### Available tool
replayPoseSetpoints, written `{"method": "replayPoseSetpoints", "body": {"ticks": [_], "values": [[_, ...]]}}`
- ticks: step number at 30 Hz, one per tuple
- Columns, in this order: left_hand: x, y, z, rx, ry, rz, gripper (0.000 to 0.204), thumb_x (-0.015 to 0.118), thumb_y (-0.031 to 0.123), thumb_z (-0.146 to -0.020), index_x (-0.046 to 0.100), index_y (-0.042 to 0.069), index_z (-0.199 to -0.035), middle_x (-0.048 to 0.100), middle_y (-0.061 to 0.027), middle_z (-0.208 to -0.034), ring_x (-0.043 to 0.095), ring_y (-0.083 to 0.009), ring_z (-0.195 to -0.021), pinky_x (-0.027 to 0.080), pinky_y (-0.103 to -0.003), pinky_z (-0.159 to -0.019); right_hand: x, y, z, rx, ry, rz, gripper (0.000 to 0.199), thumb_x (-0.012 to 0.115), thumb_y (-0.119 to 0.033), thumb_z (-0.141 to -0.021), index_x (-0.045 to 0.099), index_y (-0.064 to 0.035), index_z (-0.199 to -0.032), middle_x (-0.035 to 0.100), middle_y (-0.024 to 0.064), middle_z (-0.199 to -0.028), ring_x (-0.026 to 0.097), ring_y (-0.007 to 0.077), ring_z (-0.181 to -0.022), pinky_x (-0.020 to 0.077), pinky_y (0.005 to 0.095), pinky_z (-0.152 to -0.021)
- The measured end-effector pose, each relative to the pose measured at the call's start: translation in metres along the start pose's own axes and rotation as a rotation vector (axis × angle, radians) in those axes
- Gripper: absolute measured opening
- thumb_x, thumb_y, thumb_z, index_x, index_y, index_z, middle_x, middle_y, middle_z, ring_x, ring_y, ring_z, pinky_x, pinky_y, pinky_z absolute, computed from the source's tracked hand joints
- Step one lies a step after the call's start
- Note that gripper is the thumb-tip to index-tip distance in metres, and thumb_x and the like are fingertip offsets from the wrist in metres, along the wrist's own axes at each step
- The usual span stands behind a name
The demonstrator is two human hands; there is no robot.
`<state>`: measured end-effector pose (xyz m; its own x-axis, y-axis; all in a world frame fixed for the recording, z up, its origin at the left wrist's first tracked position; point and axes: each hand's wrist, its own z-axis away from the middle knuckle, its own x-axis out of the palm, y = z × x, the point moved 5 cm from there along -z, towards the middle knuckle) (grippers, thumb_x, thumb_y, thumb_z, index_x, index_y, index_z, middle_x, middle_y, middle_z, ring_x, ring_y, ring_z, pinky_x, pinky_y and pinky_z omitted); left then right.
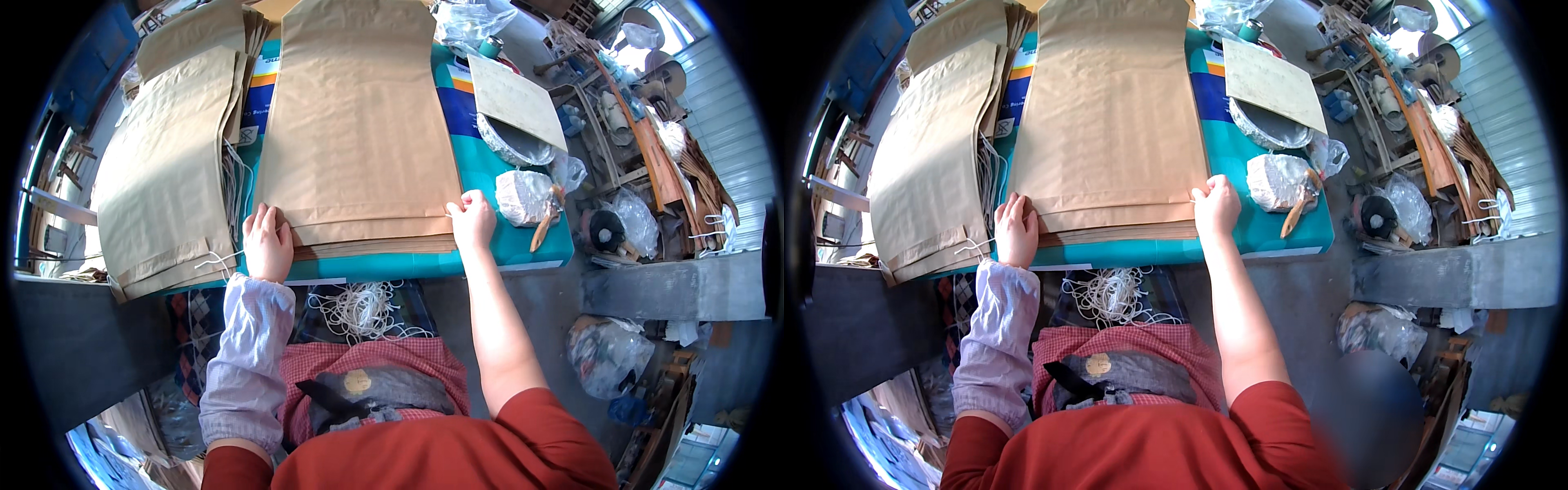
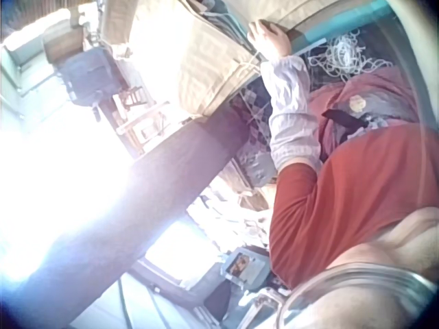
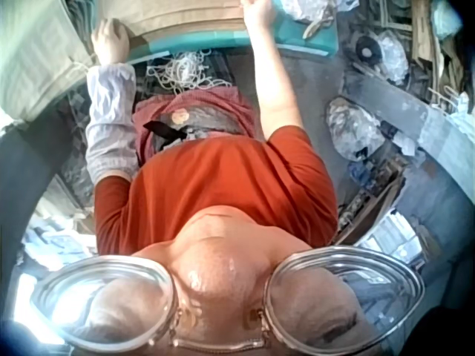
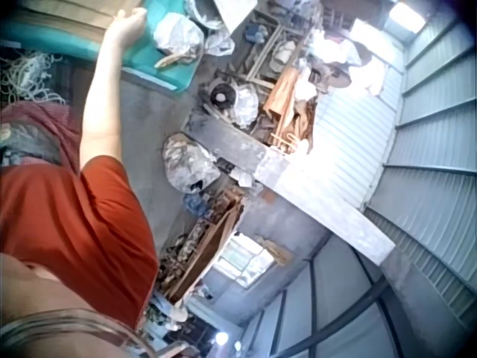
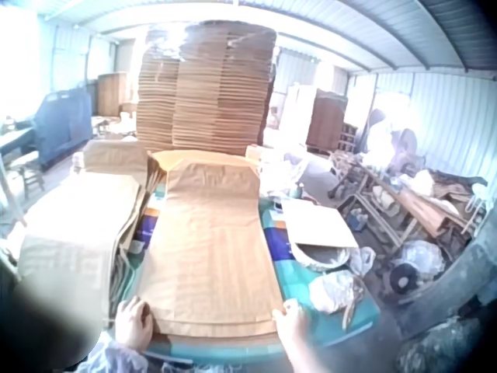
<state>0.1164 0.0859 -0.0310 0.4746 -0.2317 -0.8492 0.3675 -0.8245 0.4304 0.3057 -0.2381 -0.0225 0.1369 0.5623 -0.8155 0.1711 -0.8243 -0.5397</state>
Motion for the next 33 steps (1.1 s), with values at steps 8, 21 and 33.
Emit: {"method": "replayPoseSetpoints", "body": {"ticks": [8, 21, 33], "values": [[0.002, -0.001, 0.000, 0.010, 0.021, 0.026, 0.042, 0.063, 0.010, -0.079, 0.055, -0.001, -0.119, 0.056, -0.0214, -0.125, 0.049, -0.0385, -0.114, 0.040, -0.043, -0.099, 0.010, 0.002, -0.003, -0.181, 0.063, -0.204, 0.022, 0.068, -0.004, -0.078, 0.050, -0.0046, -0.092, 0.055, 0.0069, -0.083, 0.058, 0.0210, -0.078, 0.0481, 0.0339, -0.069], [-0.098, -0.015, 0.025, 0.240, 0.084, 0.410, 0.043, 0.053, -0.007, -0.081, 0.057, 0.003, -0.123, 0.066, -0.0149, -0.104, 0.066, -0.0289, -0.090, 0.053, -0.032, -0.077, -0.016, -0.044, 0.051, -0.274, -0.270, -0.693, 0.012, 0.045, 0.006, -0.088, 0.045, -0.0048, -0.094, 0.045, 0.0004, -0.085, 0.043, 0.0076, -0.075, 0.0395, 0.0218, -0.068], [-0.242, -0.359, 0.058, -0.479, 0.612, 0.259, 0.017, 0.046, -0.001, -0.089, 0.055, 0.004, -0.103, 0.062, -0.0070, -0.087, 0.059, -0.0165, -0.077, 0.048, -0.031, -0.072, 0.159, -0.296, 0.152, -0.327, -0.735, -1.022, 0.021, 0.046, 0.008, -0.083, 0.048, -0.0051, -0.099, 0.052, 0.0099, -0.086, 0.053, 0.0190, -0.073, 0.0448, 0.0298, -0.068]]}}
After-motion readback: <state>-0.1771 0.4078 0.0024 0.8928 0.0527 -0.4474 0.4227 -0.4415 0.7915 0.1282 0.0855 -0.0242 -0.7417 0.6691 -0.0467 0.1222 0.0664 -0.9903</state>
